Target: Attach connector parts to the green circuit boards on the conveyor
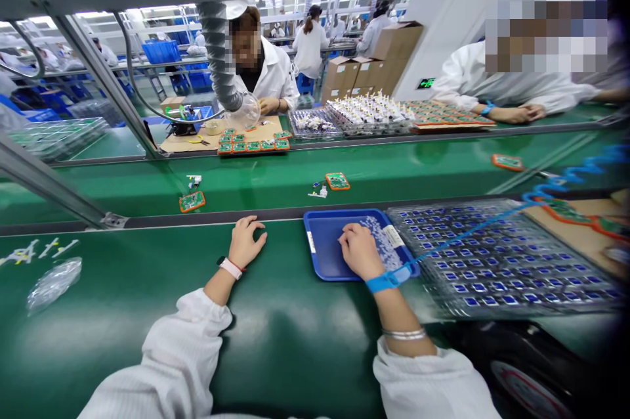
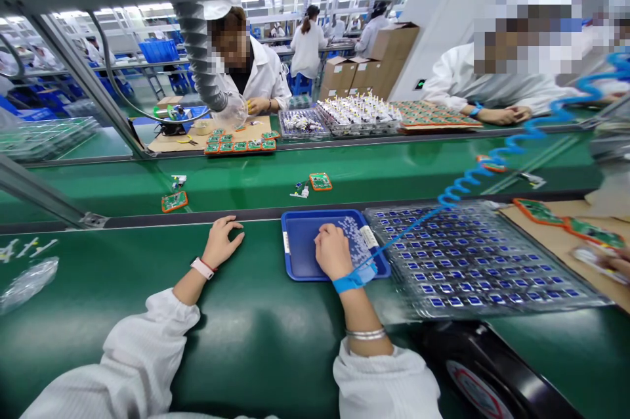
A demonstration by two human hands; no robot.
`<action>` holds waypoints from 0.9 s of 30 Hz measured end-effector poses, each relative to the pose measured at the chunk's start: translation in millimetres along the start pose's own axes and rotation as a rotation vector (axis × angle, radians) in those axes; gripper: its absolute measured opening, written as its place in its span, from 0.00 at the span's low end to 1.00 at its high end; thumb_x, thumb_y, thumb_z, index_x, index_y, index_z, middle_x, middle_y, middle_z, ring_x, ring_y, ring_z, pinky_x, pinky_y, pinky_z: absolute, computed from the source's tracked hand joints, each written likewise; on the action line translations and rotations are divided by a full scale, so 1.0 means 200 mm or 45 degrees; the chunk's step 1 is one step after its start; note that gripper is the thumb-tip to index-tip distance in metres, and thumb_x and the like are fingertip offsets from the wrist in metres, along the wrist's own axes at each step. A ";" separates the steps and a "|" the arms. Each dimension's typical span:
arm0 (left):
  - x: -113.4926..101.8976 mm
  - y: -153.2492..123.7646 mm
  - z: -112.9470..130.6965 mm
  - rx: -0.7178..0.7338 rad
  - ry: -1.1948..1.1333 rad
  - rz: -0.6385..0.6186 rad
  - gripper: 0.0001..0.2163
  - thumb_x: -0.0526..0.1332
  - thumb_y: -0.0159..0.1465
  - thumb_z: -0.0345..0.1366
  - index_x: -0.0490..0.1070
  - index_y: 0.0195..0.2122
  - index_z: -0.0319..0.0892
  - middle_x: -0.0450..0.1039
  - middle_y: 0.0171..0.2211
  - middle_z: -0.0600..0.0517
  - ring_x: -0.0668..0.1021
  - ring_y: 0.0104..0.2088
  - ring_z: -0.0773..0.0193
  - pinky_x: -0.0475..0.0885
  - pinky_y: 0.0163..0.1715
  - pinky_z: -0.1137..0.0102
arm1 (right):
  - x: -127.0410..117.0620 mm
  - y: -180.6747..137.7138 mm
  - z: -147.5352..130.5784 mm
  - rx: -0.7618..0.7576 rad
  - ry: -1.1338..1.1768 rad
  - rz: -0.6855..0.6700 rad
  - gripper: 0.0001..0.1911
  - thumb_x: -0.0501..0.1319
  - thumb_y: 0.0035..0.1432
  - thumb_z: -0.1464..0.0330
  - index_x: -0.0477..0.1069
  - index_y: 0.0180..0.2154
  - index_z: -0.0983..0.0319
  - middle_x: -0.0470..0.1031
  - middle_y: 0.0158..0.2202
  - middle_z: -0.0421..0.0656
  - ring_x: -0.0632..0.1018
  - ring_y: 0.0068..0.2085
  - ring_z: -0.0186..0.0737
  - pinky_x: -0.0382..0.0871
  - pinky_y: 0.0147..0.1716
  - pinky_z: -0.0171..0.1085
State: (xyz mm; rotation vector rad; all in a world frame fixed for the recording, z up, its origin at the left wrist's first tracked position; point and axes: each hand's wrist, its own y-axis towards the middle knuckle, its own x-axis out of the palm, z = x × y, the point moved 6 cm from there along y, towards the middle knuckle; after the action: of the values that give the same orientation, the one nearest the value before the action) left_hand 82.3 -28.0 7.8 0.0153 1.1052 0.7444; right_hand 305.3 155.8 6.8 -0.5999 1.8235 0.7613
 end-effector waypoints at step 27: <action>0.55 0.90 0.38 0.105 0.346 -0.429 0.13 0.58 0.57 0.29 0.69 0.44 0.38 0.73 0.42 0.40 0.76 0.43 0.54 0.69 0.41 0.66 | -0.03 0.00 -0.01 0.127 0.071 -0.030 0.12 0.50 0.59 0.76 0.71 0.30 0.65 0.70 0.41 0.50 0.67 0.42 0.44 0.58 0.39 0.39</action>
State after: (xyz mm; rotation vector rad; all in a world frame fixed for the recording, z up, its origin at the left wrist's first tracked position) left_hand 74.2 195.7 21.0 -0.2034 1.3554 0.4046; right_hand 305.9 154.7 13.5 -0.5814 1.8905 0.6397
